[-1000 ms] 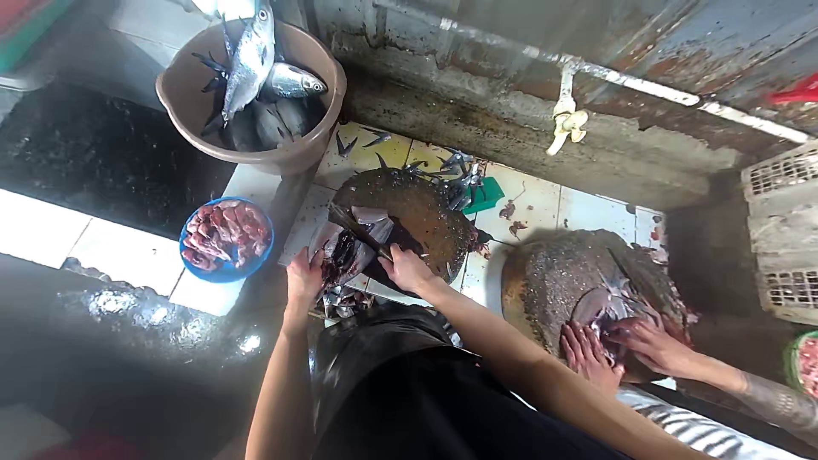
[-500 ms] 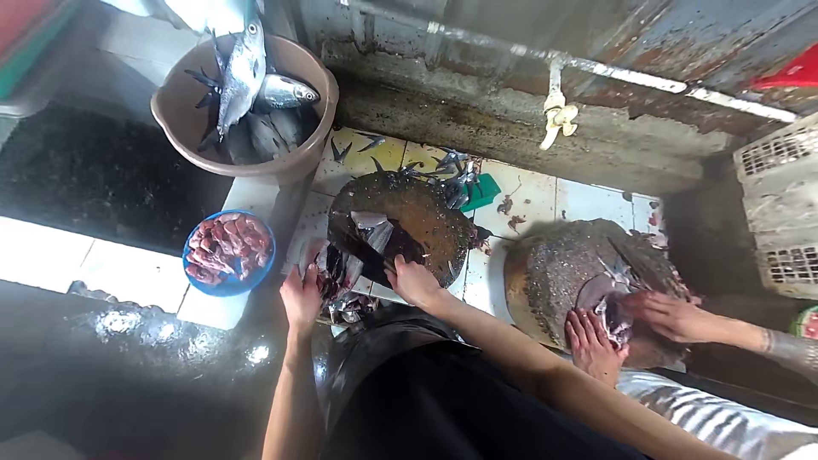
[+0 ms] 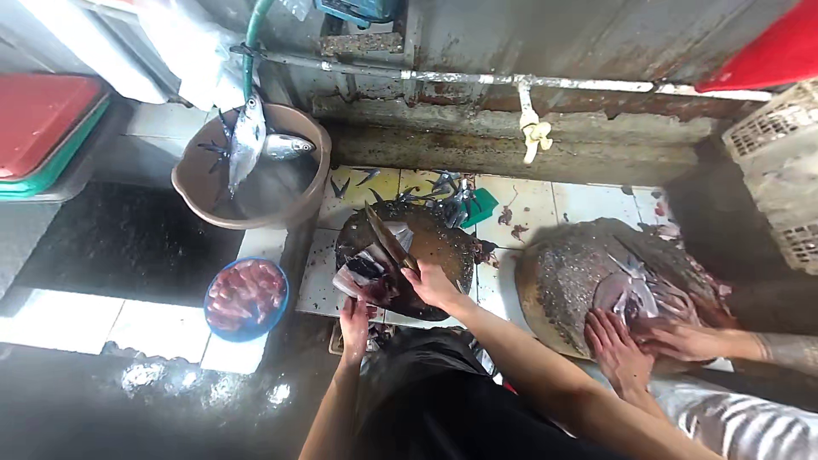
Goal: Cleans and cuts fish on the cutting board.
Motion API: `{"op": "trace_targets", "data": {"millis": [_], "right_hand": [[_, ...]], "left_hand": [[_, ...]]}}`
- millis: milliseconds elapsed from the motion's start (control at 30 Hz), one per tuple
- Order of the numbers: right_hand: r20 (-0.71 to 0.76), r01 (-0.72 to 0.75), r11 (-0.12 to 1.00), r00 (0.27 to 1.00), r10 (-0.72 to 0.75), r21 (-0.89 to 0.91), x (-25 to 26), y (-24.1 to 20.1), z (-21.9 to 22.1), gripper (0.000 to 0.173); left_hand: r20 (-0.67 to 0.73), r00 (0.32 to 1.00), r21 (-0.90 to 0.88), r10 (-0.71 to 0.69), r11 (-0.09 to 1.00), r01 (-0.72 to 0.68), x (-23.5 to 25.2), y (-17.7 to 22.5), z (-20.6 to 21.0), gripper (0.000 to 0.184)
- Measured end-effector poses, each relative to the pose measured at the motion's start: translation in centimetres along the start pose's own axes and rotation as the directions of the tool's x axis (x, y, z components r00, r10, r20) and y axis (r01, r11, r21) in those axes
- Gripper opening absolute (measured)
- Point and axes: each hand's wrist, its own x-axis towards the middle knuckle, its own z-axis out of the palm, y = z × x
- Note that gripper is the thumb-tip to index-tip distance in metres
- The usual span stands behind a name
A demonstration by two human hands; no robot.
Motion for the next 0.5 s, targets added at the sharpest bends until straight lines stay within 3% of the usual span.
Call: {"op": "trace_targets", "data": {"millis": [100, 200, 300, 400, 433, 500], "right_hand": [[0.002, 0.020, 1.000, 1.000, -0.020, 0.010, -1.3, -1.5, -0.6, 0.056], [-0.056, 0.136, 0.988, 0.990, -0.131, 0.078, -2.3, -4.0, -2.1, 0.052], [-0.330, 0.453, 0.878, 0.861, -0.387, 0.153, -3.5, -6.5, -3.4, 0.040], [-0.438, 0.590, 0.799, 0.753, -0.491, 0.116, -3.0, -6.4, -1.3, 0.043], [-0.392, 0.531, 0.846, 0.789, -0.473, 0.047, -2.5, -5.1, 0.9, 0.048], [-0.037, 0.222, 0.965, 0.973, -0.230, -0.142, -1.3, -2.4, 4.9, 0.055]], "left_hand": [[-0.038, 0.996, 0.209, -0.082, 0.974, 0.088, 0.7, 1.7, -0.1, 0.043], [-0.096, 0.991, 0.232, -0.097, 0.966, 0.117, 3.3, 2.2, -0.5, 0.036], [-0.124, 0.984, 0.258, -0.130, 0.953, 0.158, 4.3, 2.1, -0.8, 0.030], [-0.139, 0.979, 0.261, -0.148, 0.948, 0.181, 3.9, 2.0, -0.7, 0.030], [-0.134, 0.982, 0.258, -0.137, 0.951, 0.168, 3.6, 1.7, -0.8, 0.030], [-0.137, 0.986, 0.279, -0.096, 0.951, 0.131, 2.7, 0.8, -0.7, 0.032]]}}
